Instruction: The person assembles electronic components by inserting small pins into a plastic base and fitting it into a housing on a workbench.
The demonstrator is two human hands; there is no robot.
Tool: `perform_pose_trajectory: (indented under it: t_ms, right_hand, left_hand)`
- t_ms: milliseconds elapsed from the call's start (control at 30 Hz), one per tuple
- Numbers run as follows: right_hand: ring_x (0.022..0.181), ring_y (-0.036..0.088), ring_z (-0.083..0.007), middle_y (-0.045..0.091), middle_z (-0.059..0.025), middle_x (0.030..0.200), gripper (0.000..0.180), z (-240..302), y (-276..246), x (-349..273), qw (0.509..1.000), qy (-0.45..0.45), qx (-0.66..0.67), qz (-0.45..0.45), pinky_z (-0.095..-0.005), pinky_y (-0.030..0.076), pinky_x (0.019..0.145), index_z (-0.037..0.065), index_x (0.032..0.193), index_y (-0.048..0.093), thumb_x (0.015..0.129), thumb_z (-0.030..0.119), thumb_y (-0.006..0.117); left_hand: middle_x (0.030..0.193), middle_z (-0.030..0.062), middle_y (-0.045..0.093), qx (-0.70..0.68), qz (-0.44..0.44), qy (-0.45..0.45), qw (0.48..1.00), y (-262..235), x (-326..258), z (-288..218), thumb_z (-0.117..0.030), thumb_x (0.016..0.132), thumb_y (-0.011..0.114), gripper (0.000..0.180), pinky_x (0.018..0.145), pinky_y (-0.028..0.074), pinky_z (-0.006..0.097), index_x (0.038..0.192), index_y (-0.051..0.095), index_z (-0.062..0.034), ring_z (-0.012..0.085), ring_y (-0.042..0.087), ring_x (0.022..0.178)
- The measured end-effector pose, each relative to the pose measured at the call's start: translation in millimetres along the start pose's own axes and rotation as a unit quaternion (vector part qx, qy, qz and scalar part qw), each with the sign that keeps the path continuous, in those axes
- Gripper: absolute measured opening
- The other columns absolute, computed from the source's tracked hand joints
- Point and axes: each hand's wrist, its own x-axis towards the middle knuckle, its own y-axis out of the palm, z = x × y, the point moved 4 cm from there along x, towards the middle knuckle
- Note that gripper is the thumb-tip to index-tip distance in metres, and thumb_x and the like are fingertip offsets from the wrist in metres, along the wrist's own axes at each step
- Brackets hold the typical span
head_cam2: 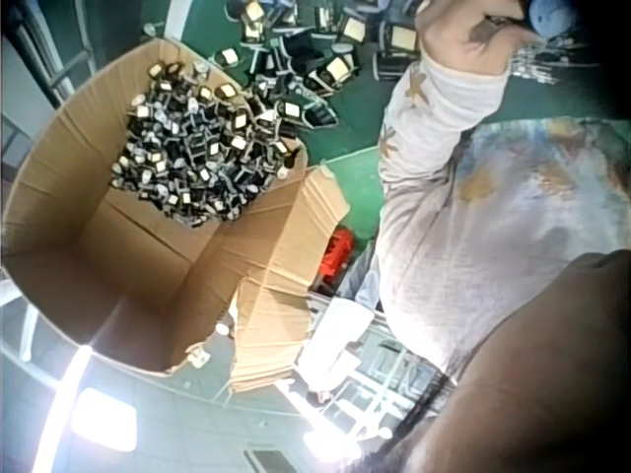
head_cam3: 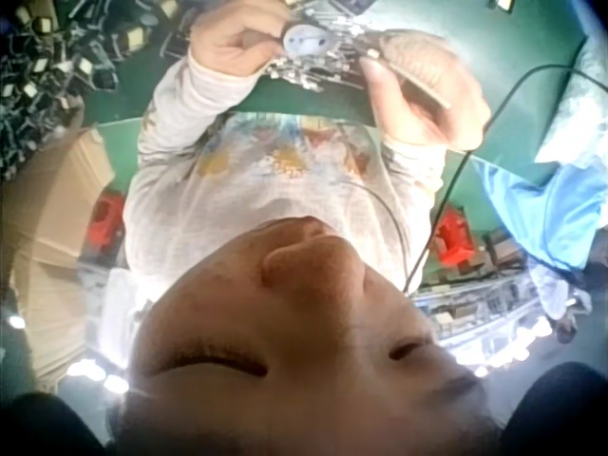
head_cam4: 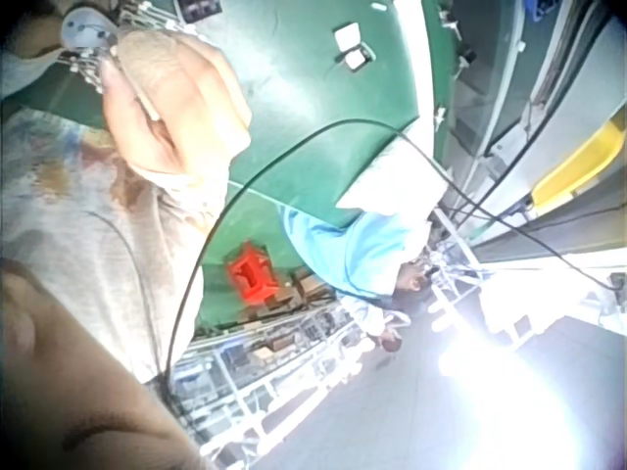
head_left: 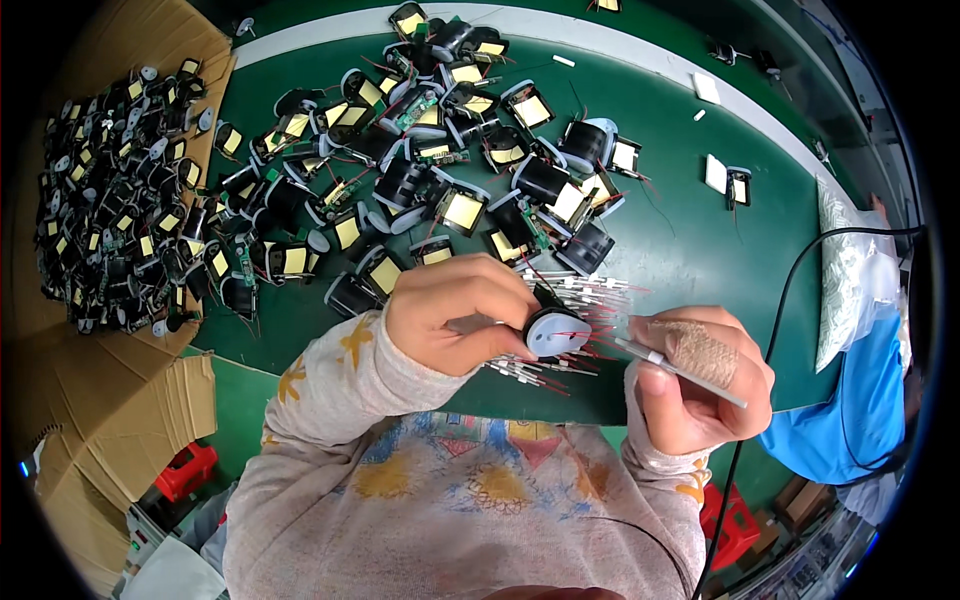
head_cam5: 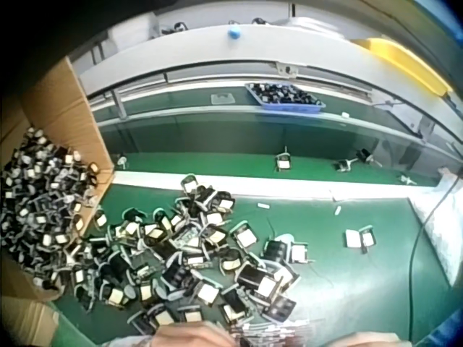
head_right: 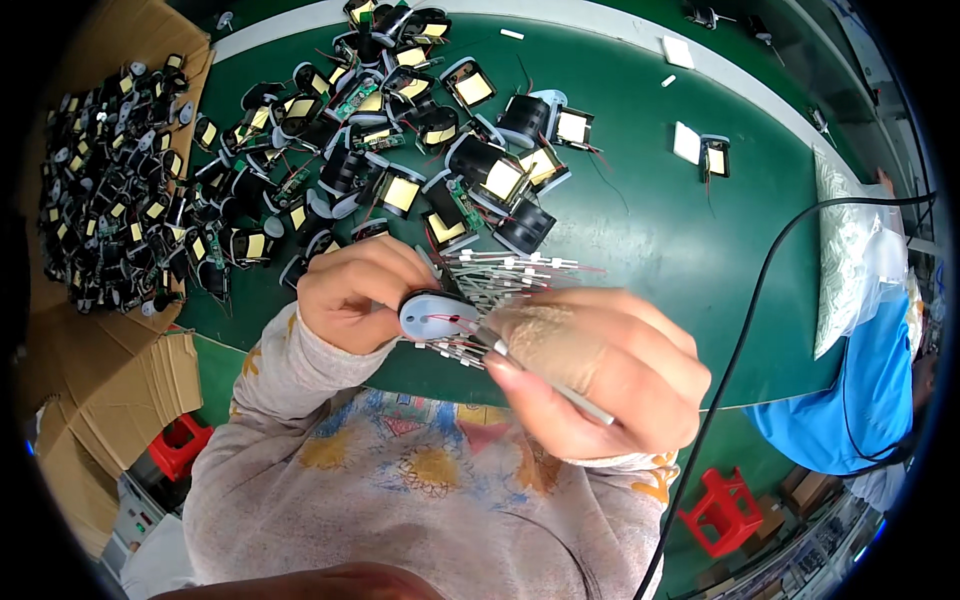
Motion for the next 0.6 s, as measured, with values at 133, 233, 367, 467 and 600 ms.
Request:
perform_pose_trajectory:
  t_ms: [133,233,367,467,600]
  right_hand:
    - [0.068,0.065,-0.0266,0.065,-0.0137,0.077,0.025,9,2,0,0.995,-0.051,-0.063,0.06,-0.0313,0.055,0.059,-0.002,0.078,0.066,0.055,-0.001,0.075]
    - [0.069,0.065,-0.0263,0.065,-0.0133,0.078,0.025,20,2,-1,0.993,-0.058,-0.083,0.061,-0.0304,0.055,0.058,-0.001,0.077,0.066,0.053,0.001,0.075]
    - [0.068,0.064,-0.0247,0.065,-0.0129,0.077,0.023,20,5,-3,0.987,-0.098,-0.098,0.077,-0.0278,0.054,0.055,-0.002,0.073,0.065,0.053,0.006,0.07]
    - [0.069,0.063,-0.0236,0.065,-0.0131,0.077,0.02,17,10,-6,0.981,-0.147,-0.12,0.039,-0.0269,0.054,0.055,-0.001,0.072,0.065,0.054,0.007,0.067]
    - [0.07,0.064,-0.0232,0.065,-0.0131,0.077,0.018,20,7,-4,0.979,-0.162,-0.111,0.055,-0.0266,0.054,0.055,0.0,0.071,0.065,0.054,0.006,0.065]
  left_hand:
    - [0.08,0.009,0.063,0.009,-0.006,-0.01,1.0,-1,-1,0,0.001,0.059,0.077,0.024,0.061,0.048,0.028,0.078,0.063,-0.0021,0.0212,0.061,0.07]
    - [0.08,0.0085,0.063,0.026,-0.012,0.009,1.0,0,1,-2,0.0,0.059,0.078,0.024,0.062,0.047,0.029,0.078,0.063,-0.003,0.0217,0.061,0.07]
    - [0.078,0.0077,0.064,0.049,-0.012,0.019,0.999,-2,0,-1,-0.002,0.058,0.078,0.024,0.065,0.046,0.031,0.077,0.063,-0.0041,0.0216,0.062,0.07]
    - [0.076,0.0072,0.064,0.056,-0.016,0.027,0.998,-2,0,0,-0.005,0.057,0.079,0.025,0.067,0.044,0.032,0.076,0.063,-0.005,0.0214,0.062,0.07]
    - [0.076,0.0065,0.064,0.075,-0.015,0.027,0.997,-3,1,-1,-0.006,0.056,0.08,0.026,0.068,0.043,0.032,0.075,0.062,-0.0053,0.0205,0.062,0.07]
